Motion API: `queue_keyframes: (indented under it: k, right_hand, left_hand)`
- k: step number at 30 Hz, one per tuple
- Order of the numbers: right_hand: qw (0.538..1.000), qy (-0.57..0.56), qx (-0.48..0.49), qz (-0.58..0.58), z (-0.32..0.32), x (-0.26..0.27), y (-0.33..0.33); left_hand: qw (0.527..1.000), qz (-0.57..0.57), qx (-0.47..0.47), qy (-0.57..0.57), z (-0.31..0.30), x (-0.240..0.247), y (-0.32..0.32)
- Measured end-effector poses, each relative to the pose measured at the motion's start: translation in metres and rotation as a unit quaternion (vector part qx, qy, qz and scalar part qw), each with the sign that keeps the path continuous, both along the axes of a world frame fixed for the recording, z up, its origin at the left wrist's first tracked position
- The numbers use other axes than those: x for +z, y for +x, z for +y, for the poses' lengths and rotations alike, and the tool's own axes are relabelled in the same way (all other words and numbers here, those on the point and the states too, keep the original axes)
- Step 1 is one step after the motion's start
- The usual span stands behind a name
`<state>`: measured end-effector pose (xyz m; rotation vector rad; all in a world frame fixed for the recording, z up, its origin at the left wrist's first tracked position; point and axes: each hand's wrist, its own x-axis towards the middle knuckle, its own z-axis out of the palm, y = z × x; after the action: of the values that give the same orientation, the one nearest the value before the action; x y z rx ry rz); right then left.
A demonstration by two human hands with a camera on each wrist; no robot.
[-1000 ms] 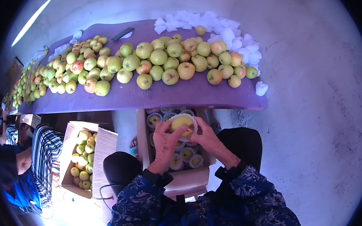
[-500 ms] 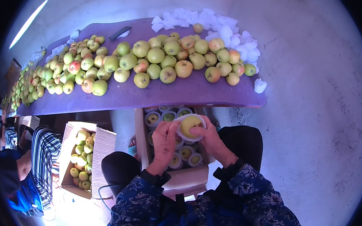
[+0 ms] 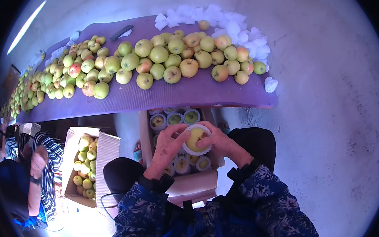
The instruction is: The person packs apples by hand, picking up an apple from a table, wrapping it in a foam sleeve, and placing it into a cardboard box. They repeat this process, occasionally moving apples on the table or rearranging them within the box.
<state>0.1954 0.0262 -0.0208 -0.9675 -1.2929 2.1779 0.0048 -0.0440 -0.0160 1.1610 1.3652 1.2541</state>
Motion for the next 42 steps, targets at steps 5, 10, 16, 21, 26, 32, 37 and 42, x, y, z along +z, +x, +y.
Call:
queue_keyframes:
  k: [5, 10, 16, 21, 26, 32, 37, 42]
  right_hand:
    - [0.999, -0.023, 0.033, -0.012, -0.004, 0.003, 0.002]
    - [0.997, -0.071, 0.033, 0.006, -0.007, -0.003, 0.002]
    - [0.996, -0.082, 0.029, -0.017, 0.001, -0.005, 0.005]
    - [0.998, -0.045, -0.001, -0.045, 0.003, -0.013, 0.011]
    - [0.985, 0.036, 0.028, -0.166, -0.021, -0.025, 0.006]
    - [0.985, -0.054, 0.038, -0.161, -0.064, -0.054, 0.013]
    - [0.986, -0.133, -0.068, -0.069, -0.070, -0.080, 0.011]
    - [0.972, -0.176, -0.140, -0.063, -0.070, -0.105, 0.023]
  left_hand:
    - [1.000, -0.010, -0.013, -0.024, 0.003, -0.019, -0.003]
    - [0.982, 0.140, 0.060, 0.110, -0.003, -0.004, 0.007]
    - [0.990, 0.086, 0.012, 0.115, -0.002, -0.011, 0.004]
    - [0.991, 0.080, -0.015, 0.106, 0.000, -0.014, 0.004]
    - [0.995, 0.062, 0.036, 0.071, 0.003, -0.021, -0.003]
    - [0.975, -0.142, 0.167, 0.041, 0.003, 0.004, -0.041]
    - [0.964, -0.179, 0.184, 0.064, 0.000, 0.012, -0.044]
    - [0.952, -0.208, 0.212, 0.077, -0.001, 0.014, -0.049]
